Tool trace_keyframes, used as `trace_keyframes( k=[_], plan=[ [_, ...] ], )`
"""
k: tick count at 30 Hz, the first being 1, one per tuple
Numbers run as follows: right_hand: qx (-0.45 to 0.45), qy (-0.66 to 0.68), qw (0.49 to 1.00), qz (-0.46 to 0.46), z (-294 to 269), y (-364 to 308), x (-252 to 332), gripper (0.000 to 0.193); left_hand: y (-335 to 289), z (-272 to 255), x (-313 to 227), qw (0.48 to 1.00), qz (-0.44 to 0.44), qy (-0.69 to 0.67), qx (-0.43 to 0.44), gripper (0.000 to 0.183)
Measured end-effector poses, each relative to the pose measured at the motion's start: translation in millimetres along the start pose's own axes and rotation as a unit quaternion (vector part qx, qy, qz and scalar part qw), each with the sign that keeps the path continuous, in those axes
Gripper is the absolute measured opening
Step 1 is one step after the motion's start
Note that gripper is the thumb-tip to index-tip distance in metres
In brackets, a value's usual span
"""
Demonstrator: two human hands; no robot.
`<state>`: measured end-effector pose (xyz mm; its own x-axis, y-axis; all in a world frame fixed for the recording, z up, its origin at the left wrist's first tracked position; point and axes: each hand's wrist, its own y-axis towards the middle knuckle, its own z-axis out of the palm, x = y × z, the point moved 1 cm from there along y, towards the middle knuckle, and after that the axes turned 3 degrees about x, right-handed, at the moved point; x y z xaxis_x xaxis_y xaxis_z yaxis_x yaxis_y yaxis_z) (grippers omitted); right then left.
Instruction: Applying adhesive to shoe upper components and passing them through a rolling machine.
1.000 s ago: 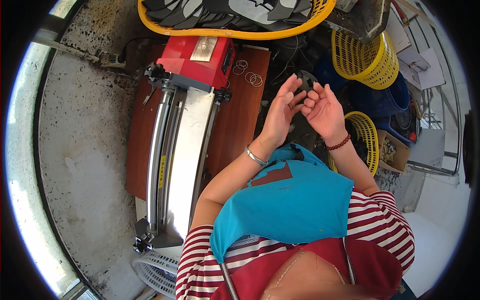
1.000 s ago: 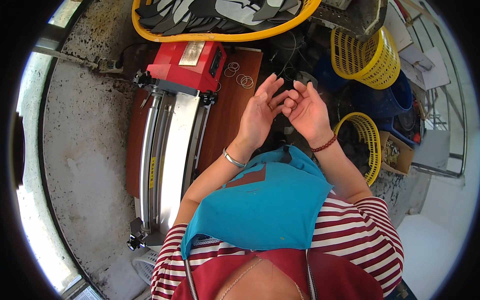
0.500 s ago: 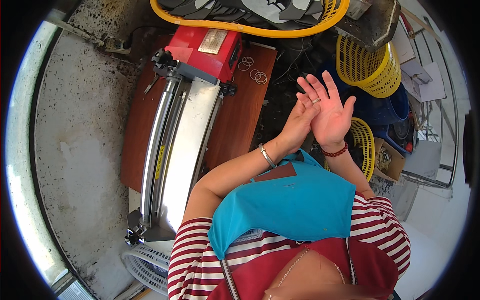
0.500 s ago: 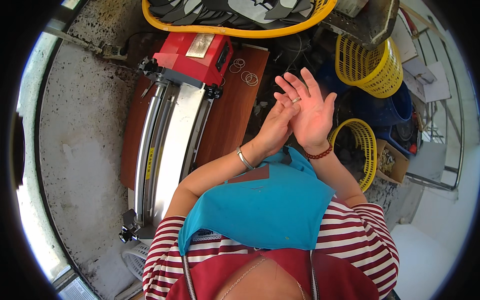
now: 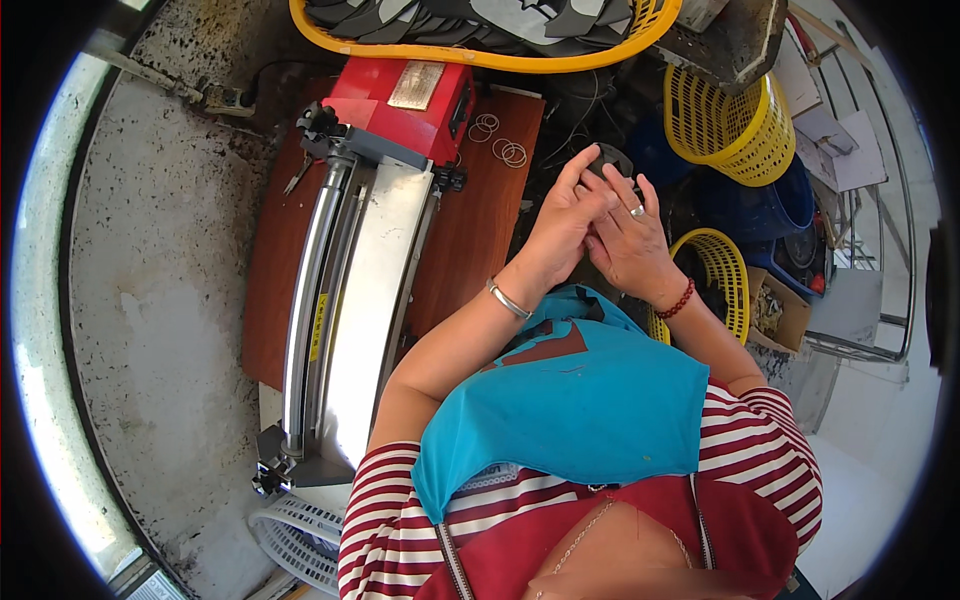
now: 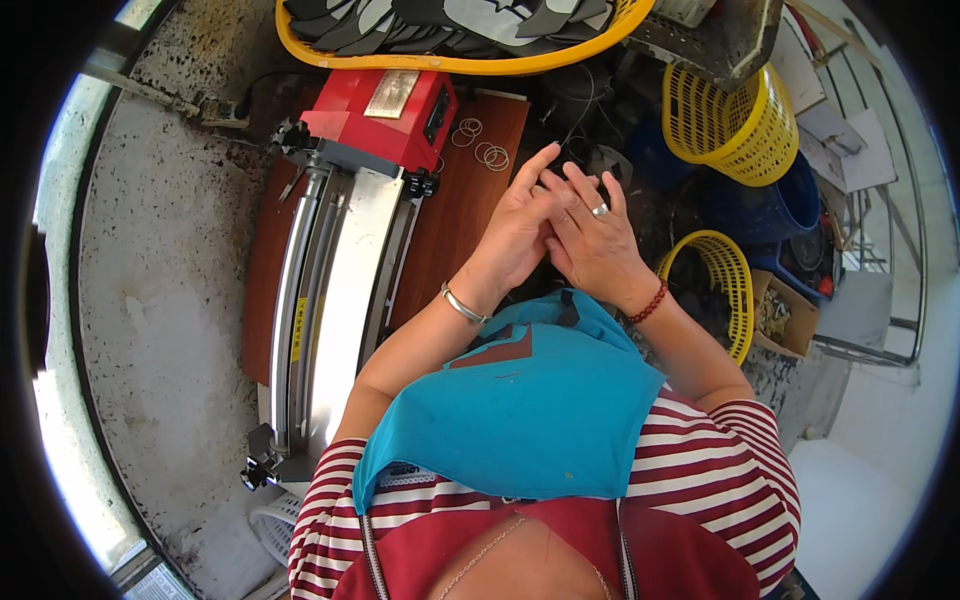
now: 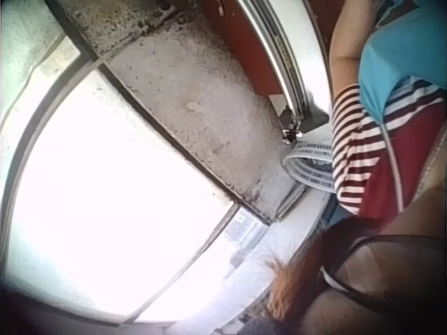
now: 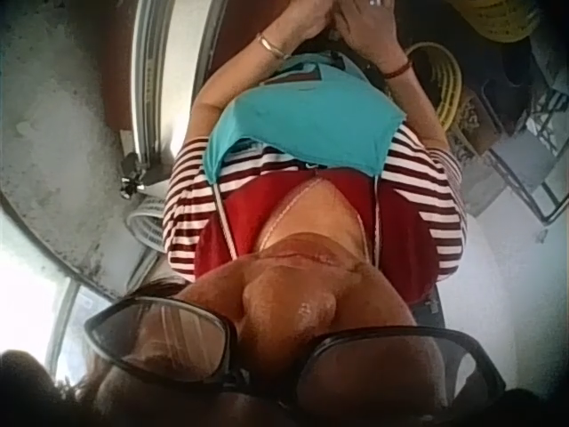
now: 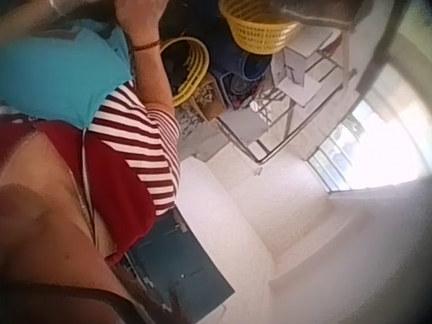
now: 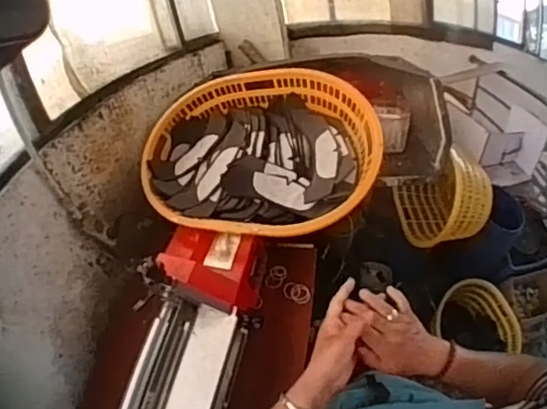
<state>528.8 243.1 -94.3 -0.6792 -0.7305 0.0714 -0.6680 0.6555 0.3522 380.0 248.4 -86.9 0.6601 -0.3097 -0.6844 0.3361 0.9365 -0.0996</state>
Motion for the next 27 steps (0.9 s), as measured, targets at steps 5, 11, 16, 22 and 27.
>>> trace_keyframes(
  k=[5, 11, 16, 22, 27],
  plan=[
    [0.036, -0.028, 0.999, 0.029, -8.9, -2.7, 15.9, 0.062, 5.0, -6.2, 14.8, 0.985, 0.015, 0.170, -0.004, 0.073],
    [0.029, -0.051, 0.998, 0.012, -16.8, -7.1, 19.4, 0.053, 2.7, 0.8, 16.0, 0.997, -0.034, 0.056, -0.028, 0.063],
    [0.037, -0.089, 0.995, -0.016, -18.6, -10.9, 24.4, 0.042, 5.6, 1.1, 25.6, 0.992, -0.090, -0.037, -0.083, 0.035],
    [0.044, -0.082, 0.992, -0.082, -19.2, -12.0, 20.5, 0.038, 10.9, -8.1, 24.8, 0.984, -0.149, -0.043, -0.086, 0.024],
    [0.049, 0.011, 0.992, -0.117, -32.8, -9.9, 12.2, 0.035, 14.4, -25.7, 18.1, 0.975, -0.140, 0.173, 0.005, 0.024]
  ],
)
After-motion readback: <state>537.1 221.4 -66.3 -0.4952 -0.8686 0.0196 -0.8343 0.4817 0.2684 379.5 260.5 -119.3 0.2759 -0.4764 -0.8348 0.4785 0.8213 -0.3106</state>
